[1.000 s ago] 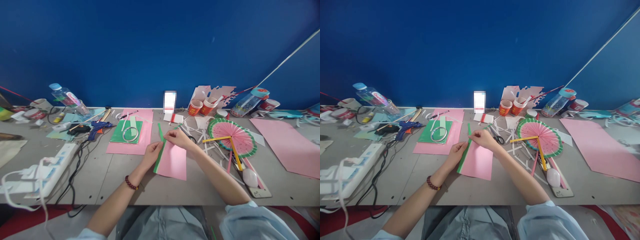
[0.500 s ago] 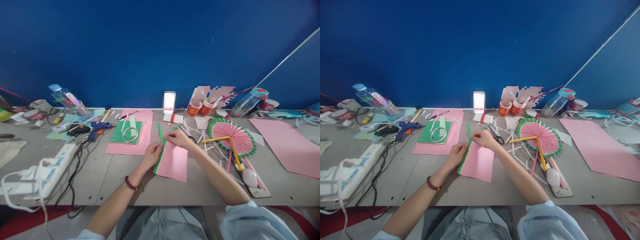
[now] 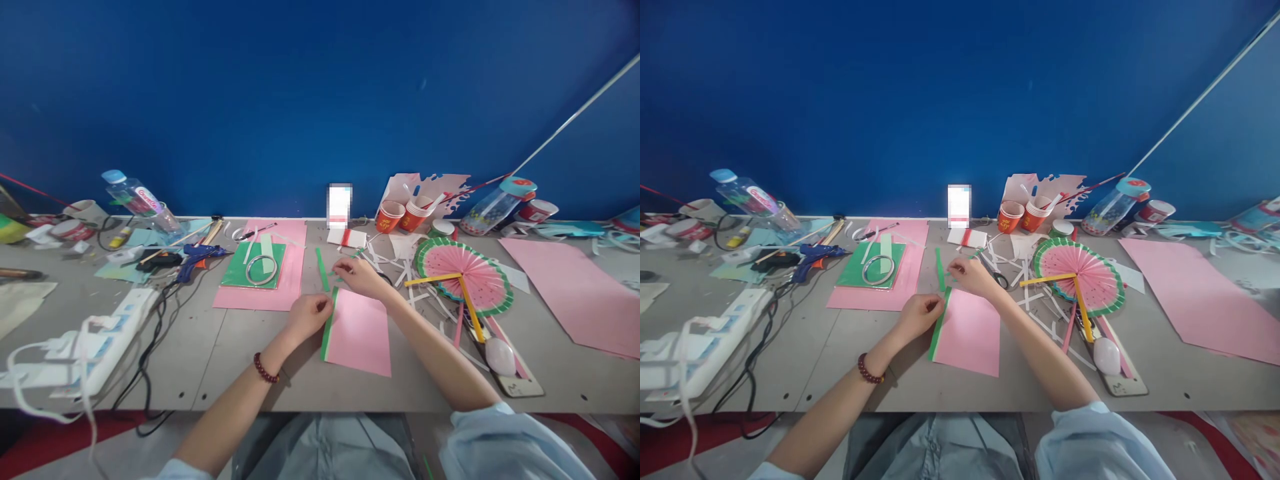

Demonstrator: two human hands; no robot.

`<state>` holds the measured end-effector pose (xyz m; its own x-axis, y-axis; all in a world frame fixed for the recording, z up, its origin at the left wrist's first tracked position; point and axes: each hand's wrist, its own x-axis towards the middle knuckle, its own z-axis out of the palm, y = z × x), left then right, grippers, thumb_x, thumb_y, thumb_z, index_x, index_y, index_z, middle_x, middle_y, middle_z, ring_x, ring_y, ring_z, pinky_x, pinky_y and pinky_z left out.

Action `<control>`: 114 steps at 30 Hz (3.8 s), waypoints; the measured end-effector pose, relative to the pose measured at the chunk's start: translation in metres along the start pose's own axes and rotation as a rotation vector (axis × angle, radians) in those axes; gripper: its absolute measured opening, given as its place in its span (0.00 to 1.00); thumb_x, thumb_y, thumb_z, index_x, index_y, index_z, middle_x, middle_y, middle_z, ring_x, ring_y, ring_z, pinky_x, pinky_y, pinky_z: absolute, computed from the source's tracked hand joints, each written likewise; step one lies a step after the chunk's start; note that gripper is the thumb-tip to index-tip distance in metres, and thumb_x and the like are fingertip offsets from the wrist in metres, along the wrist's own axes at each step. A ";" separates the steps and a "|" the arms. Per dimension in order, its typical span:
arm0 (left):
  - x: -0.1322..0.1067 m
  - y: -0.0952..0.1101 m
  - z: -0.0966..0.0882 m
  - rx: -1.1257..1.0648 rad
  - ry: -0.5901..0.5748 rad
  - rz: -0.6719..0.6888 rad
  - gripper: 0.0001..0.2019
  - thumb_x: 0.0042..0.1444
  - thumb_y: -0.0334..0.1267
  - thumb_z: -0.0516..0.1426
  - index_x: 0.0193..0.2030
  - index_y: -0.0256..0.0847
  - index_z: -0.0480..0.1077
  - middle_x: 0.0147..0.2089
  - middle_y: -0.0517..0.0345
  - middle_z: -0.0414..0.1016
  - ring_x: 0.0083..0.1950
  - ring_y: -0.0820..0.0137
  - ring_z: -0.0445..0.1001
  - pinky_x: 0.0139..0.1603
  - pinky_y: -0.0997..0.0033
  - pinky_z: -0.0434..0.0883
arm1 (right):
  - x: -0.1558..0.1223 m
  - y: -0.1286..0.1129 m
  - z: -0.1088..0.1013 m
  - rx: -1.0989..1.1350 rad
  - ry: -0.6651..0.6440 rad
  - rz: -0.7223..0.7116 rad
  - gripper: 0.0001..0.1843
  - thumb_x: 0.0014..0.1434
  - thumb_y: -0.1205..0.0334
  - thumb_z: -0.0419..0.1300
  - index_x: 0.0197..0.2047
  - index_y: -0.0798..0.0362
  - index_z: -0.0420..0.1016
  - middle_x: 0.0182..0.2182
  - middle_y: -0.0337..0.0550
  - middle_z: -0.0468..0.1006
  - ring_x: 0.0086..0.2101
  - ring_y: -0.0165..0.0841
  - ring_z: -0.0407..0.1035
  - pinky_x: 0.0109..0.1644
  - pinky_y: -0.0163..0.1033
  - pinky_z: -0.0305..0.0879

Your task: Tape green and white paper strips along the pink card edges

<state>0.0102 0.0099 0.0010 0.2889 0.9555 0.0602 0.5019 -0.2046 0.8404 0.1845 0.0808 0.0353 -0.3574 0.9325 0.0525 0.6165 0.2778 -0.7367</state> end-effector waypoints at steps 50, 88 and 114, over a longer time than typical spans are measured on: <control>-0.010 0.012 0.008 0.538 -0.264 0.632 0.19 0.59 0.45 0.55 0.53 0.38 0.68 0.58 0.47 0.68 0.60 0.60 0.64 0.59 0.60 0.61 | -0.037 0.056 -0.011 -0.774 0.086 0.104 0.22 0.57 0.75 0.48 0.52 0.54 0.71 0.47 0.51 0.73 0.49 0.40 0.63 0.50 0.41 0.58; -0.002 -0.003 0.015 0.577 -0.124 0.525 0.04 0.58 0.35 0.55 0.36 0.39 0.71 0.38 0.53 0.74 0.43 0.63 0.71 0.43 0.64 0.67 | -0.011 -0.002 0.023 -0.202 0.117 -0.418 0.14 0.56 0.73 0.53 0.43 0.53 0.74 0.42 0.47 0.76 0.44 0.37 0.68 0.50 0.45 0.65; 0.000 -0.005 0.012 0.241 0.027 0.383 0.14 0.53 0.25 0.50 0.43 0.38 0.71 0.40 0.52 0.75 0.38 0.66 0.73 0.36 0.68 0.69 | 0.101 -0.058 0.081 0.156 -0.089 -0.349 0.07 0.57 0.64 0.58 0.37 0.53 0.77 0.38 0.42 0.79 0.35 0.30 0.69 0.41 0.37 0.62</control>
<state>0.0173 0.0081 -0.0091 0.4710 0.8059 0.3588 0.5395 -0.5849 0.6057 0.0555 0.1400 0.0288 -0.5905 0.7624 0.2646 0.3354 0.5300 -0.7788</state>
